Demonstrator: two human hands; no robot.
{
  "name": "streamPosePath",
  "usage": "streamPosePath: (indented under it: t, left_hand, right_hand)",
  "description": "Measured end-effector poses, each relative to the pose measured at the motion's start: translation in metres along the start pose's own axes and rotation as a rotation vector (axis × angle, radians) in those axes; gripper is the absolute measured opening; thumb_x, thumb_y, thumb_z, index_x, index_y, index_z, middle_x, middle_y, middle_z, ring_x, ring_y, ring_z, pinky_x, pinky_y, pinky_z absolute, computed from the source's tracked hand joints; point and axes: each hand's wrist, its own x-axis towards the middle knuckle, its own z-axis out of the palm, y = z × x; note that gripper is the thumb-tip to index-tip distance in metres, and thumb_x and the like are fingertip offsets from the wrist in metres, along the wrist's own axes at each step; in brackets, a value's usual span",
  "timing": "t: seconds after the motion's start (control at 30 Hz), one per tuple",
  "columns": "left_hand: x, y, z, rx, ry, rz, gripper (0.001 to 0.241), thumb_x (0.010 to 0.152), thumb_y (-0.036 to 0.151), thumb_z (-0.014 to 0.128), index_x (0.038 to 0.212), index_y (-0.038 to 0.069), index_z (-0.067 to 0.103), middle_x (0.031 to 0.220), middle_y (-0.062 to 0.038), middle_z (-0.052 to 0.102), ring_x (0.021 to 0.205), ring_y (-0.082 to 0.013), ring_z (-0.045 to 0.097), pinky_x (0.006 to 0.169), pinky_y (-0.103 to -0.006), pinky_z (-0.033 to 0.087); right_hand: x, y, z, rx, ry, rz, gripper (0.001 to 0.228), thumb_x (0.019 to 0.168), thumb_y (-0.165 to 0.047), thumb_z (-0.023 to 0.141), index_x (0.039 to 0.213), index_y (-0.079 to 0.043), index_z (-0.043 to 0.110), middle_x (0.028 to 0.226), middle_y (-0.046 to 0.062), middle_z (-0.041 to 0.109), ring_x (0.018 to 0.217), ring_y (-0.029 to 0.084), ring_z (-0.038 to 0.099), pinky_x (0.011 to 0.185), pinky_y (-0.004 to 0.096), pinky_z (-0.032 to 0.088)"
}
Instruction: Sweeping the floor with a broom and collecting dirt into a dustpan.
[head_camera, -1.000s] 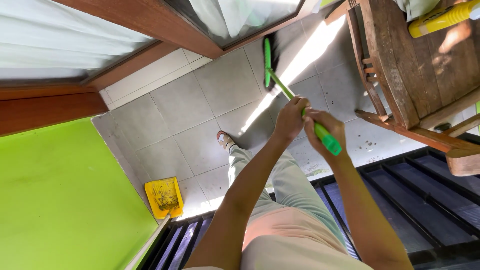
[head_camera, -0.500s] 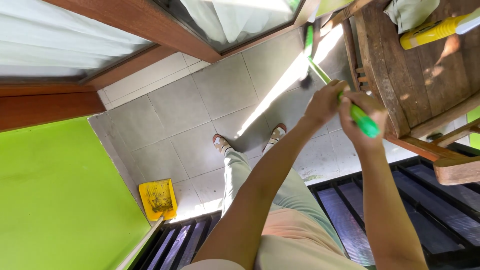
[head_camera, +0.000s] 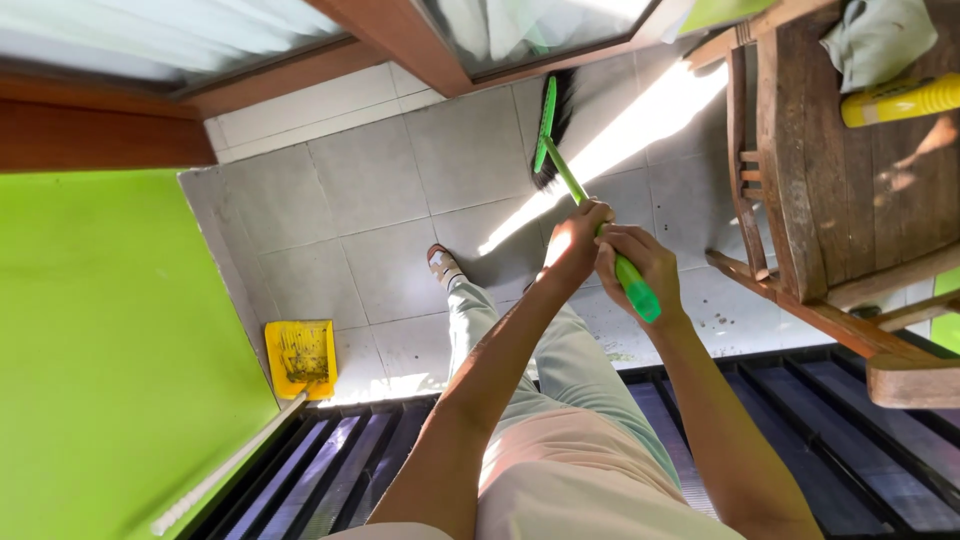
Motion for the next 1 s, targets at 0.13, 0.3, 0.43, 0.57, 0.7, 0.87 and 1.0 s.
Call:
streamPosePath:
  t: [0.13, 0.3, 0.43, 0.57, 0.7, 0.87, 1.0]
  left_hand:
    - [0.01, -0.016, 0.05, 0.037, 0.058, -0.023, 0.035, 0.082, 0.006, 0.07, 0.107, 0.027, 0.058, 0.116, 0.002, 0.059, 0.097, -0.0336, 0.075, 0.084, -0.0472, 0.065]
    - [0.013, 0.064, -0.003, -0.289, 0.054, 0.117, 0.047, 0.086, 0.0, 0.072, 0.123, 0.026, 0.059, 0.124, -0.009, 0.064, 0.112, -0.0428, 0.071, 0.091, -0.0557, 0.062]
    - [0.048, 0.021, 0.021, -0.313, -0.017, 0.171, 0.036, 0.085, 0.003, 0.069, 0.114, 0.023, 0.061, 0.118, -0.011, 0.068, 0.11, -0.0464, 0.07, 0.089, -0.0581, 0.06]
    - [0.057, -0.032, 0.039, -0.205, -0.115, 0.082, 0.029, 0.093, 0.01, 0.061, 0.119, 0.023, 0.059, 0.128, -0.011, 0.065, 0.119, -0.0432, 0.068, 0.099, -0.0585, 0.056]
    - [0.024, -0.051, -0.008, -0.117, -0.115, -0.069, 0.029, 0.092, 0.008, 0.061, 0.119, 0.018, 0.062, 0.13, -0.014, 0.065, 0.121, -0.0412, 0.068, 0.101, -0.0558, 0.057]
    - [-0.017, -0.091, -0.056, -0.147, -0.047, -0.147, 0.024, 0.09, 0.009, 0.056, 0.113, 0.015, 0.063, 0.121, -0.015, 0.066, 0.114, -0.0429, 0.069, 0.097, -0.058, 0.057]
    - [-0.046, -0.092, -0.078, -0.099, 0.048, -0.237, 0.021, 0.085, 0.012, 0.056, 0.104, 0.019, 0.062, 0.12, -0.011, 0.065, 0.107, -0.0421, 0.071, 0.095, -0.054, 0.06]
  right_hand:
    - [-0.013, 0.009, -0.01, 0.094, 0.005, 0.016, 0.021, 0.103, -0.014, 0.065, 0.093, 0.0, 0.077, 0.089, 0.021, 0.073, 0.083, 0.042, 0.074, 0.069, 0.043, 0.06]
    - [0.008, -0.003, -0.045, 0.008, 0.161, -0.03, 0.021, 0.105, -0.002, 0.066, 0.087, 0.004, 0.075, 0.087, 0.023, 0.075, 0.082, 0.042, 0.075, 0.075, 0.042, 0.059]
    - [0.025, -0.008, -0.02, -0.138, 0.098, -0.105, 0.017, 0.105, -0.003, 0.068, 0.091, 0.002, 0.075, 0.086, 0.02, 0.075, 0.08, 0.04, 0.074, 0.073, 0.041, 0.059]
    - [0.024, -0.009, 0.013, -0.149, -0.011, -0.062, 0.016, 0.104, -0.003, 0.066, 0.092, 0.004, 0.074, 0.088, 0.023, 0.073, 0.083, 0.045, 0.073, 0.072, 0.046, 0.059]
    - [0.019, -0.015, 0.044, -0.013, -0.088, -0.001, 0.013, 0.103, -0.01, 0.067, 0.097, -0.002, 0.074, 0.097, 0.019, 0.074, 0.092, 0.043, 0.073, 0.078, 0.045, 0.059]
    - [0.025, -0.056, 0.09, 0.127, -0.163, -0.011, 0.017, 0.101, -0.007, 0.063, 0.089, 0.0, 0.073, 0.092, 0.025, 0.072, 0.088, 0.045, 0.074, 0.078, 0.05, 0.061]
    - [0.025, -0.077, 0.104, 0.143, -0.15, 0.002, 0.016, 0.1, -0.008, 0.065, 0.089, -0.002, 0.075, 0.093, 0.018, 0.075, 0.088, 0.039, 0.076, 0.077, 0.043, 0.061]
